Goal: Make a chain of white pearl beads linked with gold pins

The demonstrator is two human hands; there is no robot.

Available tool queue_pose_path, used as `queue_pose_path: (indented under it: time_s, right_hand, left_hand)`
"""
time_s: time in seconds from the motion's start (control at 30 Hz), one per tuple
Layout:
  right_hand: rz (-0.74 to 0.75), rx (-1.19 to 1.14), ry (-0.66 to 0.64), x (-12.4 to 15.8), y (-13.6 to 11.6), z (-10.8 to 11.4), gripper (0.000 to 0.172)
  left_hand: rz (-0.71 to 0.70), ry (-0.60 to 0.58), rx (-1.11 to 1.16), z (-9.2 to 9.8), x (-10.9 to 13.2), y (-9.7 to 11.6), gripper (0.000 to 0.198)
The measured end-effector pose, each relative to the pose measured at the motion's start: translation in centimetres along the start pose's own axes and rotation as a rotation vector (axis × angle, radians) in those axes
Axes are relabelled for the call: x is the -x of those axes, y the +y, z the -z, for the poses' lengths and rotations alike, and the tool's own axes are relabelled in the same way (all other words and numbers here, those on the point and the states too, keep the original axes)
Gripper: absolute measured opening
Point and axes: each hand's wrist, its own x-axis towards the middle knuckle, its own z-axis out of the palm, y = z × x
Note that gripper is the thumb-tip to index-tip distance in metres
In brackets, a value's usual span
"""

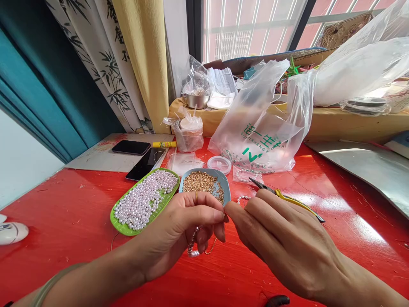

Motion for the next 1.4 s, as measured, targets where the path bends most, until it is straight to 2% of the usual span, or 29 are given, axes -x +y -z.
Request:
queue_pose_path:
  time_s: [0.2, 0.37, 0.63, 0.77, 1.0, 1.4]
  right_hand:
    - [-0.090, -0.122, -0.018, 0.1, 0.2, 0.2, 0.031]
    - [-0.156, -0.121, 0.002, -0.3, 0.0, 0.0, 0.029]
    - [-0.113, -0.147, -0.132, -0.3, 0.0, 0.1, 0.030]
    - [-0.108, -0.166, -0.148, -0.5, 0.0, 0.5, 0.031]
    - [-0.157, -0.304, -0.209, -0.8, -0.1, 0.9, 0.025]
    - [-0.236, -0.457, -0.284, -0.6, -0.1, 1.4, 0.026]
  left_hand:
    - [-0.020, -0.007, 0.001, 0.0, 0.0, 0.1, 0.002]
    - [0.003, -0.014, -0.017, 0.1, -0.1, 0.1, 0.005]
    - [0.035, -0.039, -0.055, 0.1, -0.2, -0.2, 0.008]
    - [0.040, -0.051, -0.052, 0.1, -0.4, -0.3, 0.008]
    - [0.072, -0.068, -0.090, 0.1, -0.2, -0.6, 0.008]
    - [0.067, -0.121, -0.117, 0.3, -0.6, -0.8, 0.003]
